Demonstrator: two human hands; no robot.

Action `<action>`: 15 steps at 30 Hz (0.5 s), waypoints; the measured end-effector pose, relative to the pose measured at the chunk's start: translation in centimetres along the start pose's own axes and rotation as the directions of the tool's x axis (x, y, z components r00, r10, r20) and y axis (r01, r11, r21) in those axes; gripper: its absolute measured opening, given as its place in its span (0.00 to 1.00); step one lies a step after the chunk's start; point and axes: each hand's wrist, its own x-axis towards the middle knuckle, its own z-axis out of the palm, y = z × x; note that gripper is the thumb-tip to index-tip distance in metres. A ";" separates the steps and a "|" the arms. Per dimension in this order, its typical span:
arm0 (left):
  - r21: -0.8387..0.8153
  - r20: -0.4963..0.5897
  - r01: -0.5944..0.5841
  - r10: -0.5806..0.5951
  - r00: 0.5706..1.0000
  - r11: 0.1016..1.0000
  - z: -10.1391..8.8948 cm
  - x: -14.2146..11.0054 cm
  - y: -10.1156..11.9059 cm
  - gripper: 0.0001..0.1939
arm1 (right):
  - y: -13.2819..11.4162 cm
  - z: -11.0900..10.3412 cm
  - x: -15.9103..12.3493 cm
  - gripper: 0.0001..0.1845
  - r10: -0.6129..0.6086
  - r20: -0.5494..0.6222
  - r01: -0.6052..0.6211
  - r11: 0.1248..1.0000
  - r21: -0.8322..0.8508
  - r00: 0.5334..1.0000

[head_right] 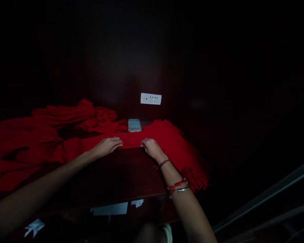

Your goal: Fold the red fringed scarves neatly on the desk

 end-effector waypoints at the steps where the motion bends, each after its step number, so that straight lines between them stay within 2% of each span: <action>1: 0.005 0.005 0.002 -0.002 1.000 1.000 0.1 0.0 0.0 0.16 | -0.1 -0.1 0.0 0.09 0.004 0.018 -0.004 1.000 -0.024 1.000; 5: 0.039 0.035 0.019 -0.021 0.999 0.999 0.0 0.1 0.3 0.16 | -0.8 -0.3 -0.1 0.11 0.008 0.085 0.001 0.994 -0.111 0.996; 8: 0.057 0.043 0.027 -0.029 0.999 0.998 -0.1 0.3 0.6 0.16 | -1.9 -0.5 0.0 0.13 -0.027 0.061 0.036 0.988 -0.150 0.998; 11: 0.070 0.046 0.024 -0.027 0.999 0.997 0.0 0.4 0.8 0.16 | -3.2 -0.1 0.6 0.19 -0.063 0.025 0.067 0.981 -0.182 0.998; 15: 0.094 0.050 0.025 -0.030 0.998 0.995 0.1 0.4 0.7 0.16 | -4.0 0.9 1.6 0.11 -0.031 0.055 0.042 0.978 -0.203 0.998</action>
